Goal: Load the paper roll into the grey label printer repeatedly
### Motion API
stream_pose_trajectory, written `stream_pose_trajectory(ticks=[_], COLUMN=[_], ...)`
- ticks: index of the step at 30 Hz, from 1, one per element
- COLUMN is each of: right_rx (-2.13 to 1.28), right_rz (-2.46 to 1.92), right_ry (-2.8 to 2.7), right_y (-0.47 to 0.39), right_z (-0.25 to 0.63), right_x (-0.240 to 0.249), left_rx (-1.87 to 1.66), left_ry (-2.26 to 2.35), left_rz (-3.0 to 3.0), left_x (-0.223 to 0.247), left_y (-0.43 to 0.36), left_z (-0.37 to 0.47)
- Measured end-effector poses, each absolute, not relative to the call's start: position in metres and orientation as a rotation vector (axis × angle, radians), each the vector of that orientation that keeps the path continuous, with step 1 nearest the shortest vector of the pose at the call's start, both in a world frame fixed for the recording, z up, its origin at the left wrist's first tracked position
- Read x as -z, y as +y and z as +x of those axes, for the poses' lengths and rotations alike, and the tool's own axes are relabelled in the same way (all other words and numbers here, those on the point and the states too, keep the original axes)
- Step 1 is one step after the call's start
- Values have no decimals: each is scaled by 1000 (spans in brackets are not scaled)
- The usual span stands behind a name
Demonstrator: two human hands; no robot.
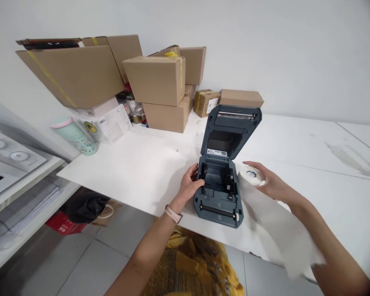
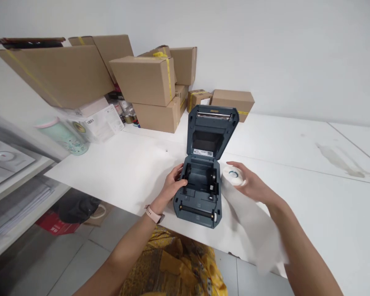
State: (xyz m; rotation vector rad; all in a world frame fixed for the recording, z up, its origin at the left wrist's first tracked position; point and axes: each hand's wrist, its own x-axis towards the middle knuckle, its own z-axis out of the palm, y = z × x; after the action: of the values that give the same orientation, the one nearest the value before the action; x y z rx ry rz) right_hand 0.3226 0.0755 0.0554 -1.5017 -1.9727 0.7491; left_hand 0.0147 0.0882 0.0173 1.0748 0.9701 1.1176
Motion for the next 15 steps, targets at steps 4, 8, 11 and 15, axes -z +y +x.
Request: stream_pose_trajectory(ticks=[4, 8, 11, 15], right_rx=[-835, -921, -1007, -1168], right_rz=[-1510, -1506, -1534, -1617], right_ry=[-1979, -1944, -1719, -1694], right_y=[83, 73, 53, 24], right_z=[314, 334, 373, 410], right_x=[-41, -49, -53, -37], left_rx=[-1090, -1094, -1111, -1121], left_ry=[975, 991, 989, 969], left_rz=[1068, 1080, 1084, 1074], left_x=[-16, -15, -16, -16], left_y=[89, 89, 88, 88], left_z=[14, 14, 14, 15])
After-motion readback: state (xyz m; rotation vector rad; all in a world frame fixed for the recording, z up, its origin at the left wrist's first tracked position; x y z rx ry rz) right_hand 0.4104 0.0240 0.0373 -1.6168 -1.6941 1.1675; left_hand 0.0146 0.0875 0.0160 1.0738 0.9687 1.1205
